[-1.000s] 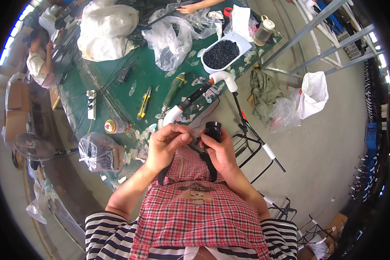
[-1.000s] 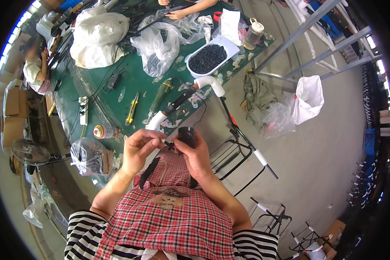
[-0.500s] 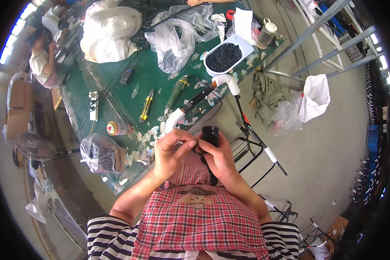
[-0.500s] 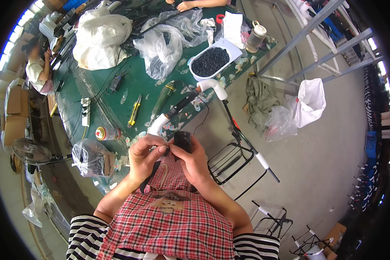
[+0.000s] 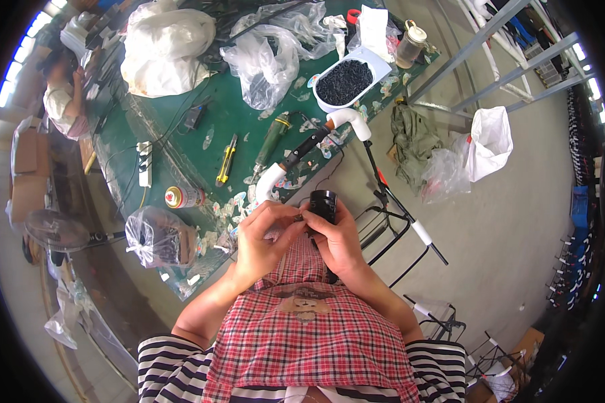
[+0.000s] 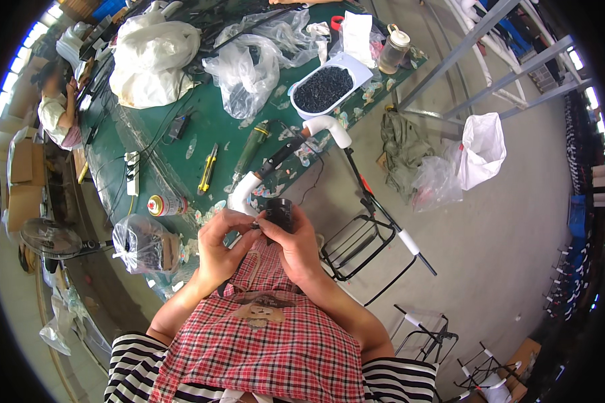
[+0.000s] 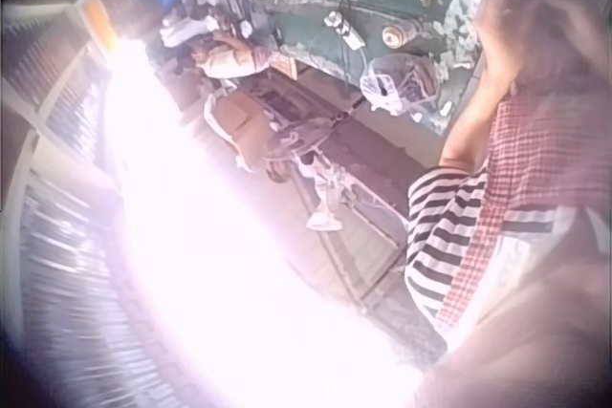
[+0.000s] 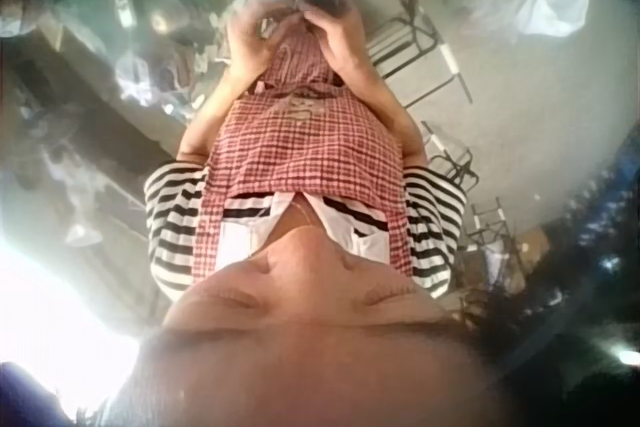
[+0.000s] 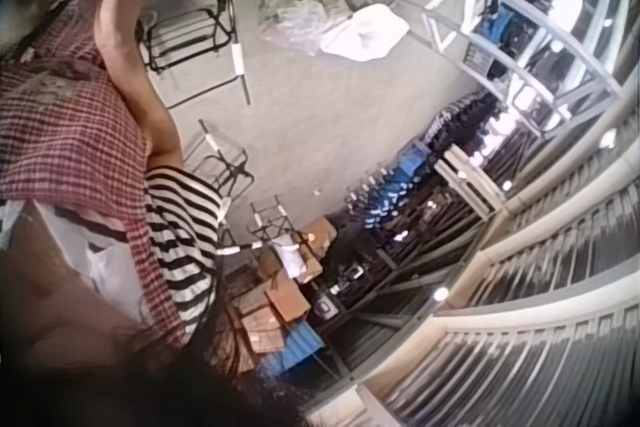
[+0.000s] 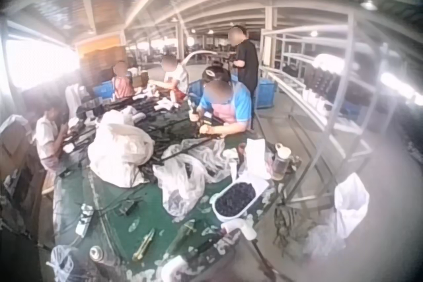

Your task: The person assembles a bicycle handlebar by attaching a black plastic clamp, tightening screws with a screwdriver, and trimming excess material with a utility knife. The person also applies lubricant from a spray can to the handlebar assembly.

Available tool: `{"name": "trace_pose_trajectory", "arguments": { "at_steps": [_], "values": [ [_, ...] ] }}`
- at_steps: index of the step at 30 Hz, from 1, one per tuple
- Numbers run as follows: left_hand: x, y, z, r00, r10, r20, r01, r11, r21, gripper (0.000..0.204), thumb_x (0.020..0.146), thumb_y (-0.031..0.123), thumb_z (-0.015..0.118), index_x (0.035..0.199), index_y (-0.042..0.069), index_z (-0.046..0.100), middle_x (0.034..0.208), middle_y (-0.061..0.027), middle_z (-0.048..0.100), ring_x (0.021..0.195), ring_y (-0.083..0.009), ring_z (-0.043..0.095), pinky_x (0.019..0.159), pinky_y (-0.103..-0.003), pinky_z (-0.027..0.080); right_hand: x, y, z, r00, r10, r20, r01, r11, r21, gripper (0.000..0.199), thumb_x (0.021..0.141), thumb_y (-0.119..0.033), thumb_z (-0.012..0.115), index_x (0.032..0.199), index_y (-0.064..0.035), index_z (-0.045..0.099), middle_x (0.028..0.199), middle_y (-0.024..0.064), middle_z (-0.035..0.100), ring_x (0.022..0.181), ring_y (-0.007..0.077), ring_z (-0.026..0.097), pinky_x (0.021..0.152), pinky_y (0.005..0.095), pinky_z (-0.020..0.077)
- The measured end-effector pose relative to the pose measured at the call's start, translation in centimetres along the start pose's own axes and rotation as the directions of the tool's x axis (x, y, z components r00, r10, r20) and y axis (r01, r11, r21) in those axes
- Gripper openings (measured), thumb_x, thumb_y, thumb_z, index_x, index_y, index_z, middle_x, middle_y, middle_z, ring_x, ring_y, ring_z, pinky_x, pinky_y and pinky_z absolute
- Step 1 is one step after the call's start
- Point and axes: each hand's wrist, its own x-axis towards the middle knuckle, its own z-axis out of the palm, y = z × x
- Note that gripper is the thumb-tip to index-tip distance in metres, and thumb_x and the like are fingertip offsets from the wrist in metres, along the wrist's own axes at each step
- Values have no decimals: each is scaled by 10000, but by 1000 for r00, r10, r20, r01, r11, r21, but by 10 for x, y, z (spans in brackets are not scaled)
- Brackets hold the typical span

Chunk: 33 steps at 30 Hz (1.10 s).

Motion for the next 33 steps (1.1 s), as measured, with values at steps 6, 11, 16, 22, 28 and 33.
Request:
{"name": "trace_pose_trajectory", "arguments": {
  "at_steps": [6, 11, 16, 22, 28, 33],
  "values": [
    [-2, 1, 0, 998, 41, -44, -36, 993, 111, 229, 748, -61, 759, 945, -2, 659, 859, -90, 669, 713, -180, 676, 626, -273, 541, 2, 5, -7, 996, 18, 90, -28, 994, 108, 298, 1007, -306, 532, 1160, -50, 555, 1062, 86, 646, 933, 156, 608, 822, 300, 484],
    [-5, 8, 15, 993, 85, -87, -72, 986, 149, 228, 738, -61, 763, 925, 3, 650, 829, -92, 661, 666, -165, 649, 613, -272, 524, 6, 21, -14, 997, 4, 74, -22, 970, 244, 501, 1043, -488, 361, 1218, -56, 546, 1131, 75, 630, 987, 168, 592, 900, 322, 458],
    [-2, -2, 28, 975, 208, -79, -171, 928, 332, 214, 739, -9, 755, 915, 35, 641, 854, -91, 654, 662, -265, 649, 565, -351, 527, 5, 33, -9, 994, -57, 94, 26, 953, 302, 513, 1046, -478, 358, 1257, -41, 524, 1197, 79, 599, 1084, 171, 558, 958, 330, 434],
    [2, -2, 34, 965, 258, -48, -207, 858, 470, 205, 733, 40, 749, 910, 66, 651, 831, -67, 644, 648, -269, 630, 575, -369, 515, 9, 45, -13, 990, -64, 128, 14, 935, 356, 512, 1051, -460, 363, 1258, -15, 512, 1208, 79, 573, 1103, 162, 531, 992, 322, 407],
    [2, -3, 36, 972, 223, -73, -160, 860, 485, 214, 715, 45, 763, 903, 67, 664, 811, -64, 623, 678, -261, 632, 581, -369, 518, 11, 47, -16, 987, -84, 140, 24, 922, 386, 492, 1058, -431, 361, 1256, -6, 511, 1217, 87, 570, 1126, 172, 528, 1017, 318, 393],
    [1, -9, 37, 977, 205, -60, -155, 875, 458, 240, 701, 46, 778, 914, 57, 667, 837, -73, 622, 692, -266, 635, 593, -370, 521, 11, 46, -18, 982, -74, 174, -8, 904, 428, 484, 1061, -418, 356, 1271, -8, 503, 1228, 100, 571, 1134, 190, 534, 1022, 338, 404]
  ]
}}
